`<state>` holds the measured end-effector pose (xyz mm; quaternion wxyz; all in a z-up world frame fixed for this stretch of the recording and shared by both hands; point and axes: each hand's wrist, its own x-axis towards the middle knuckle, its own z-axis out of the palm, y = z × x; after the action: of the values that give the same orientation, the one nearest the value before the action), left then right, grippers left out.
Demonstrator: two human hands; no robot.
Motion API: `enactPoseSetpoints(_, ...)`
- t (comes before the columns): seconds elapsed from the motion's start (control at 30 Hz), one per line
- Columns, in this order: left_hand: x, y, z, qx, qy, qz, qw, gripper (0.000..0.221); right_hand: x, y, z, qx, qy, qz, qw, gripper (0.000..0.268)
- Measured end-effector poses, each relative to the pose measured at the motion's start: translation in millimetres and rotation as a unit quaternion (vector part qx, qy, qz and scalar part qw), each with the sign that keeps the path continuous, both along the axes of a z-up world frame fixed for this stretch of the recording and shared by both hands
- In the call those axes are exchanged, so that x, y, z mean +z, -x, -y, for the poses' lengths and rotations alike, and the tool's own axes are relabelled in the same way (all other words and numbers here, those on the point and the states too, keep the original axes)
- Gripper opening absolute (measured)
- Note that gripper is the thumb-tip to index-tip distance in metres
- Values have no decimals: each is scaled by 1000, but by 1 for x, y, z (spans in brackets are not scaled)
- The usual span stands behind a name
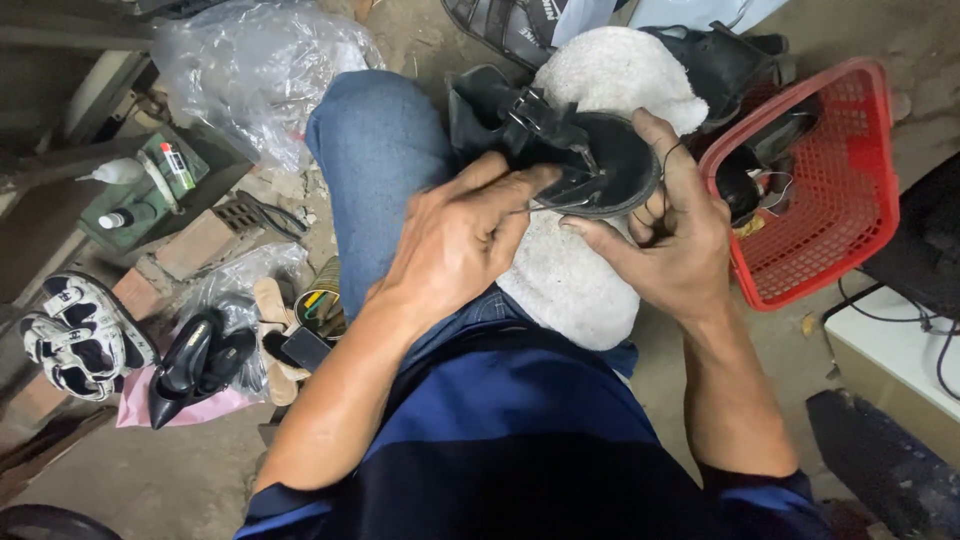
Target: Hand-sewing the sole of a black sandal using a needle and thread
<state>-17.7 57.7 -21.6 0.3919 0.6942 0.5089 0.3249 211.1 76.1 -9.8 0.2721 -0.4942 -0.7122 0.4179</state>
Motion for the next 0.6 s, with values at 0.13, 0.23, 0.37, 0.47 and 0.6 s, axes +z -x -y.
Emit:
enactPoseSetpoints(0.13,-11,-11,-8,1,-63,-20,998,39,2,-3,-2,-5,20,1,1000,85)
enactPoseSetpoints(0.23,-23,-18,-18,-7,-68,-6,998,33,3,-6,-3,5,27,-4,1000,85)
enactPoseSetpoints(0.37,-32,-20,-23,-17,-69,-23,997,25,4,-10,-5,16,18,10,1000,85)
enactPoseSetpoints(0.47,1,-15,-24,-45,-4,6,999,9,4,-16,-7,42,-8,34,998,87)
enactPoseSetpoints(0.6,3,0,-3,-37,80,108,990,22,5,-17,-8,45,-27,122,991,86)
